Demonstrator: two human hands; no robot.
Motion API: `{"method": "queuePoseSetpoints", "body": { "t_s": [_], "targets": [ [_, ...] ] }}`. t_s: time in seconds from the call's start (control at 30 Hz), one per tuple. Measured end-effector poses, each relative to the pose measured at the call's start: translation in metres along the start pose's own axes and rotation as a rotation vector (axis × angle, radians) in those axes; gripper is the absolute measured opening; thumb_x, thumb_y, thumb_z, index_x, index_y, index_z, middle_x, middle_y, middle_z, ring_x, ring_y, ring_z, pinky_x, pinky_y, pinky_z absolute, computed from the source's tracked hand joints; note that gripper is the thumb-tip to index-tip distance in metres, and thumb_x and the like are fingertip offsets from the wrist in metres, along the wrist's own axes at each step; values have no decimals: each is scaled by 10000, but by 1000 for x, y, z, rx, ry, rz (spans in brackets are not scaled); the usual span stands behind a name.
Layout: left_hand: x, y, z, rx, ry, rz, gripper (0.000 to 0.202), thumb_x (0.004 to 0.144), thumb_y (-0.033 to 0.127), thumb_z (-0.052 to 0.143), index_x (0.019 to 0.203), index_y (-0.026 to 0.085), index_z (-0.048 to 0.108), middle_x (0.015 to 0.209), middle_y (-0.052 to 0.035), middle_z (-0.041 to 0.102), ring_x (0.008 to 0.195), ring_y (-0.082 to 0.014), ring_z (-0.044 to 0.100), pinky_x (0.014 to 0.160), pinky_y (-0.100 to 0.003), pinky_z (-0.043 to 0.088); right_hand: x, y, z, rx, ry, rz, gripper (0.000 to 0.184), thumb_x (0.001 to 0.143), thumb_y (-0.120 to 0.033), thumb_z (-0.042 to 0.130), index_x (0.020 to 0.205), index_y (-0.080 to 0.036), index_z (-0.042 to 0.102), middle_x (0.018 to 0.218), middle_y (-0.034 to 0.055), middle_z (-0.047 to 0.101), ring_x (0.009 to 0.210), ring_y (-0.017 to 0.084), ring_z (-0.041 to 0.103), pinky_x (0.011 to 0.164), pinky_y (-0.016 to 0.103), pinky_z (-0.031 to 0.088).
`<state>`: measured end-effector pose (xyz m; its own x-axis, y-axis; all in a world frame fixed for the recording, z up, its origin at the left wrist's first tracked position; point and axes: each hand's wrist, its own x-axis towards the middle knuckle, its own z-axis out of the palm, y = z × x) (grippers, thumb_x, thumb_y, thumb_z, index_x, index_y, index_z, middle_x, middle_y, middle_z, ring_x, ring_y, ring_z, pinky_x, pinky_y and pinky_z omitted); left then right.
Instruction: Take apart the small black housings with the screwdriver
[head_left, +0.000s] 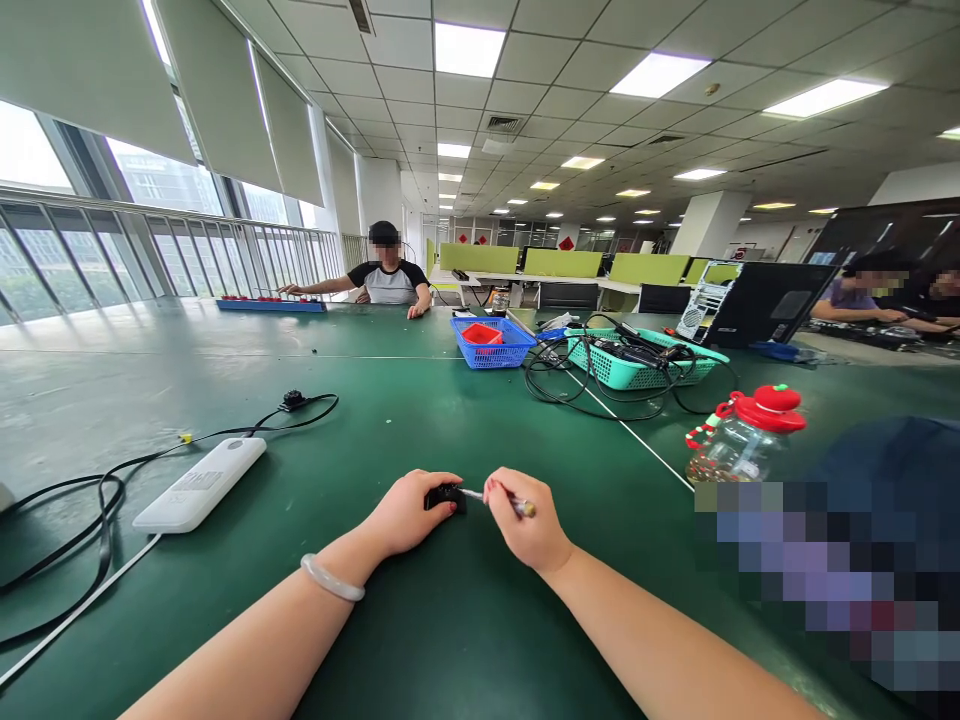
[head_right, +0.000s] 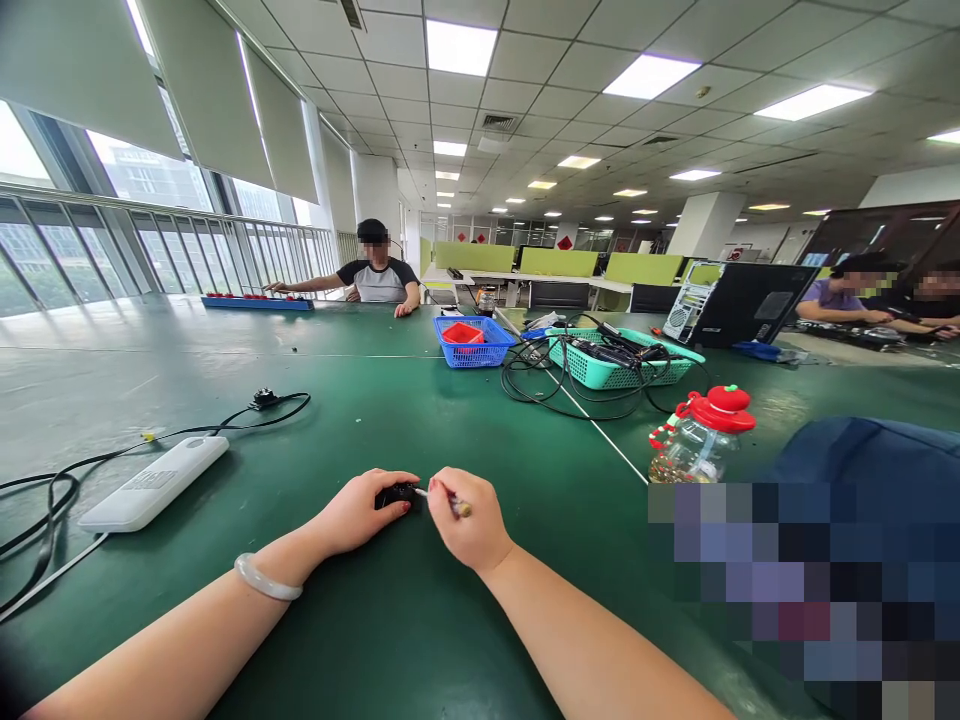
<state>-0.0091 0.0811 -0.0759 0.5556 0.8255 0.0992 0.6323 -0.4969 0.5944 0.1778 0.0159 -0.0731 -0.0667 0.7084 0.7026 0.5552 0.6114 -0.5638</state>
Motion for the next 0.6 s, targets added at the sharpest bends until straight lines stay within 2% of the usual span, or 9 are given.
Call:
{"method": "queuePoseSetpoints", "body": {
  "t_s": [0.23, 0.37, 0.6],
  "targets": [
    [-1, 0, -1, -14, -4, -9, 373, 788, 329, 567, 1150, 304, 652, 1105, -34, 674, 1053, -241, 591, 962, -376, 455, 7, 28, 1, 497, 157, 490, 341, 853, -450, 523, 625, -209, 445, 480, -67, 380, 434, 80, 334, 429, 223, 278],
    [-1, 2, 0, 1, 6, -13, 377, 785, 342, 572, 1151, 296, 650, 1112, -40, 672, 1056, -247, 593, 960, -379, 460, 9, 38, 5, 684, 257, 577, 446, 799, -563, 601, 603, -205, 422, 456, -76, 389, 404, 65, 345, 407, 210, 285],
    [-2, 4, -1, 0, 5, -31, 435, 781, 340, 574, 1209, 270, 602, 1143, -53, 670, 1079, -254, 592, 976, -396, 458, 12, 41, 5, 654, 313, 663, 472, 673, -563, 740, 579, -190, 465, 469, -67, 430, 411, 62, 377, 407, 215, 298]
  ]
}}
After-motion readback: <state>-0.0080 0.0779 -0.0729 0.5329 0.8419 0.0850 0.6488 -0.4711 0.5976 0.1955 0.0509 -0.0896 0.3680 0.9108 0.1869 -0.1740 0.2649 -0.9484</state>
